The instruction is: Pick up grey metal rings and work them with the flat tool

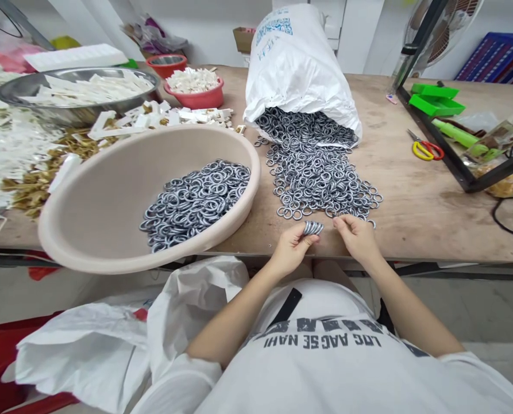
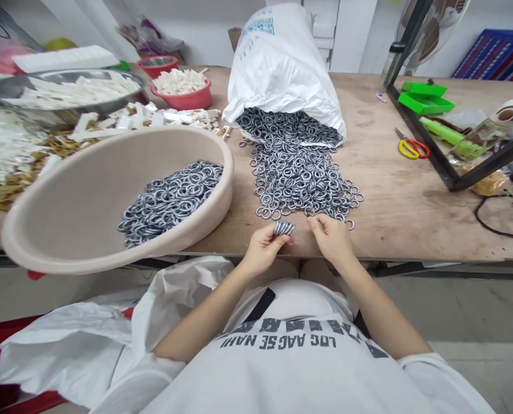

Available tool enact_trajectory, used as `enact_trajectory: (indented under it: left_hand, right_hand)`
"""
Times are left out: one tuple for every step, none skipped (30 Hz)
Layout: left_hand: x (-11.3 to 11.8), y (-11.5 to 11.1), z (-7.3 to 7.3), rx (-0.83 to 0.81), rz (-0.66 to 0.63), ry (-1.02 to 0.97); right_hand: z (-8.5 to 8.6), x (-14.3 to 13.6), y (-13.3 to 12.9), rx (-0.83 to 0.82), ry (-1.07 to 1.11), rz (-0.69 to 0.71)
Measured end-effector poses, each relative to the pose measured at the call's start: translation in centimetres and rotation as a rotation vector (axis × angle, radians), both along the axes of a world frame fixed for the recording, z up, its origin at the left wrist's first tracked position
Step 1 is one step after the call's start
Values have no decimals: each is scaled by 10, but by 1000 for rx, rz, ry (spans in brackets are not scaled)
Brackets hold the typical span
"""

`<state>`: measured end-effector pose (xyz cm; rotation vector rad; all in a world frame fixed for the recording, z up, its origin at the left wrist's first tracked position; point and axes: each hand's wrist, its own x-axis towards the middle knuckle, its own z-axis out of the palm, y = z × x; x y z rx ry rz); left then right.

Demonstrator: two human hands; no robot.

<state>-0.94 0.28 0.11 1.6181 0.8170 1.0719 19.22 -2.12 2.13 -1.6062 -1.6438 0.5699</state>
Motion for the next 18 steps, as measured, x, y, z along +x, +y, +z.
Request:
enact_trajectory:
  left_hand:
    - [0,0,0,-19,1,-8]
    - [1,1,0,-39,-4,-18]
    - [2,2,0,-50,-21,-21]
    - [3,2,0,-41,-41,-15]
    - [3,3,0,-9,-58,3]
    - [3,3,0,41,-69,31]
    - [3,2,0,96,-75,62]
    - [1,1,2,142,-79,90]
    - [-2,-1,5,168,-87,114]
    - [-6,-3,9,175,-105,133]
    - [-11,-5,16,167,-134,152]
    - [-18,-8,25,153,-163,171]
    - [-25,-10,36,148,-184,188]
    - [-33,-13,47,149,-181,208]
    - [-42,-15,60,168,-135,213]
    - [-51,-18,72,194,-70,198]
    - [-59,-21,83,213,20,168]
    - [-68,-25,93,237,135,127]
  right_hand:
    - [-2,0,2,4,72,-11]
    - [-4,-2,3,9,146,-3]
    - [-4,-6,4,12,213,21]
    - [-4,-12,4,12,271,62]
    - [-3,-18,3,8,313,118]
    - [-2,-25,3,6,337,178]
    - [0,-31,3,8,345,231]
    - [1,-36,3,11,344,272]
    - [3,-39,3,16,346,296]
    - [4,-42,3,22,358,304]
    - [6,-45,4,28,381,306]
    - [9,-47,5,33,416,316]
    - [12,-50,7,38,458,339]
    - [17,-55,9,42,509,374]
    - [23,-62,12,46,566,413]
    - [31,-70,16,47,625,458]
    - [41,-80,21,44,695,502]
    - [51,-92,29,38,746,532]
